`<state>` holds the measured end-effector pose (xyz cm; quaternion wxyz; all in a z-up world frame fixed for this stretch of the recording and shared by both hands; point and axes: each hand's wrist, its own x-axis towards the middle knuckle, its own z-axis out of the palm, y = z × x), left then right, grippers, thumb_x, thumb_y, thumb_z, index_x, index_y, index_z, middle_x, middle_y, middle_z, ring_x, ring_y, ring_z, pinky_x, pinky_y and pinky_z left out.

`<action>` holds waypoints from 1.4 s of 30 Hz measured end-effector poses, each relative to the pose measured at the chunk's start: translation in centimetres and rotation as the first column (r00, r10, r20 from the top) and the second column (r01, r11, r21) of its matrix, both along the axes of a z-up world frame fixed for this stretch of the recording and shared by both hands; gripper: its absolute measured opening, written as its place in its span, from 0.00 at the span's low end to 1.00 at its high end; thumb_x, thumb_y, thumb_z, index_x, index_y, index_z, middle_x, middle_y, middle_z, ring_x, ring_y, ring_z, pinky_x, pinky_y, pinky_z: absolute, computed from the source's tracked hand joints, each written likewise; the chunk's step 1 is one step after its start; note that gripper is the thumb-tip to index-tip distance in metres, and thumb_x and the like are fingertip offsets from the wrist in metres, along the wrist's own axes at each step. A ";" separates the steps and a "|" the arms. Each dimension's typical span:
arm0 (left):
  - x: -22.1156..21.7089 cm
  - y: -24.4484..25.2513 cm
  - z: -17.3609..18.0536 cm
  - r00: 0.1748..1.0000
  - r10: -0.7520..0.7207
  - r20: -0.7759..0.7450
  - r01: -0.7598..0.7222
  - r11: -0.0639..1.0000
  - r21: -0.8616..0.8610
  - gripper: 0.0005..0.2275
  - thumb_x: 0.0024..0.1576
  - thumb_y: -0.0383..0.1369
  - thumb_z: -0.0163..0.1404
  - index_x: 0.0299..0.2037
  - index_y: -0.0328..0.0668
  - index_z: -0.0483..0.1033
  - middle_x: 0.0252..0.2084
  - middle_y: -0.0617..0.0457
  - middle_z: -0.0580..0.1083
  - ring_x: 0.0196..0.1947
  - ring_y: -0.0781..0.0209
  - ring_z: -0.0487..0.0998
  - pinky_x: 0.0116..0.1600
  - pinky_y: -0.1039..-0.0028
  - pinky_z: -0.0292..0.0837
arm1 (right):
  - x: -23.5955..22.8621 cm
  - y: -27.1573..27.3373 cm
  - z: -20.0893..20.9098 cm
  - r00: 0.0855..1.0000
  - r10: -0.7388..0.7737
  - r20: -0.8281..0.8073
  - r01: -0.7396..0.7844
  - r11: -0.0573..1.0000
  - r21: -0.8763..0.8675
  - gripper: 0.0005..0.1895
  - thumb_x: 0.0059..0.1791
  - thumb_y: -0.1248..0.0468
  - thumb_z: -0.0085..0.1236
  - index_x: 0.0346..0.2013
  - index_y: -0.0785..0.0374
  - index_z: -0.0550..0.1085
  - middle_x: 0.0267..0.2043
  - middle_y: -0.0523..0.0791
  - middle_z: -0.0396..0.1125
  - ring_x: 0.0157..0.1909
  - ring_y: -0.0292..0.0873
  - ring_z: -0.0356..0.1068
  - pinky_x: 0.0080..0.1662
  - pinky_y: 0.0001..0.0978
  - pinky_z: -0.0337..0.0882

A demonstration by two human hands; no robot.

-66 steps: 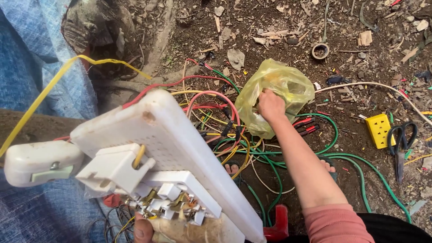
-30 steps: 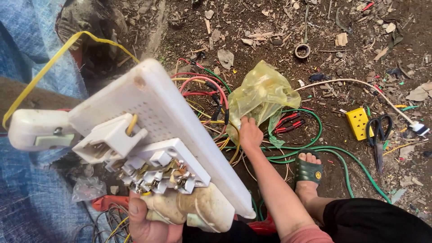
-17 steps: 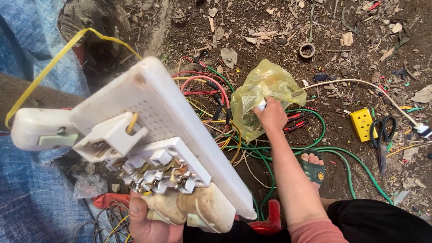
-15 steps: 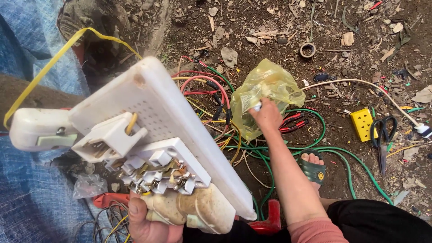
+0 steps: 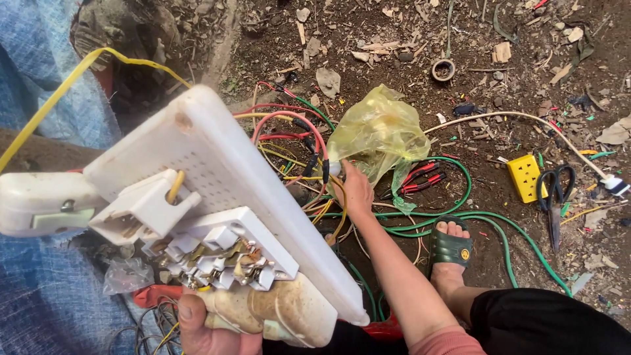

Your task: Wiring and assembling components on an electrical board using a screwdriver.

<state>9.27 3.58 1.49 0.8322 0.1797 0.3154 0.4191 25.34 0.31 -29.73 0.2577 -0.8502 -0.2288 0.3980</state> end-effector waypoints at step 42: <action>1.5 -1.5 2.0 0.972 -0.017 -0.233 0.090 0.947 0.307 0.15 0.59 0.40 0.53 0.34 0.31 0.80 0.28 0.45 0.79 0.27 0.61 0.76 0.40 0.72 0.73 | 4.8 -10.9 -1.6 0.992 -0.124 0.015 0.125 0.981 -0.146 0.15 0.51 0.53 0.56 0.49 0.54 0.79 0.49 0.54 0.74 0.56 0.60 0.72 0.58 0.54 0.71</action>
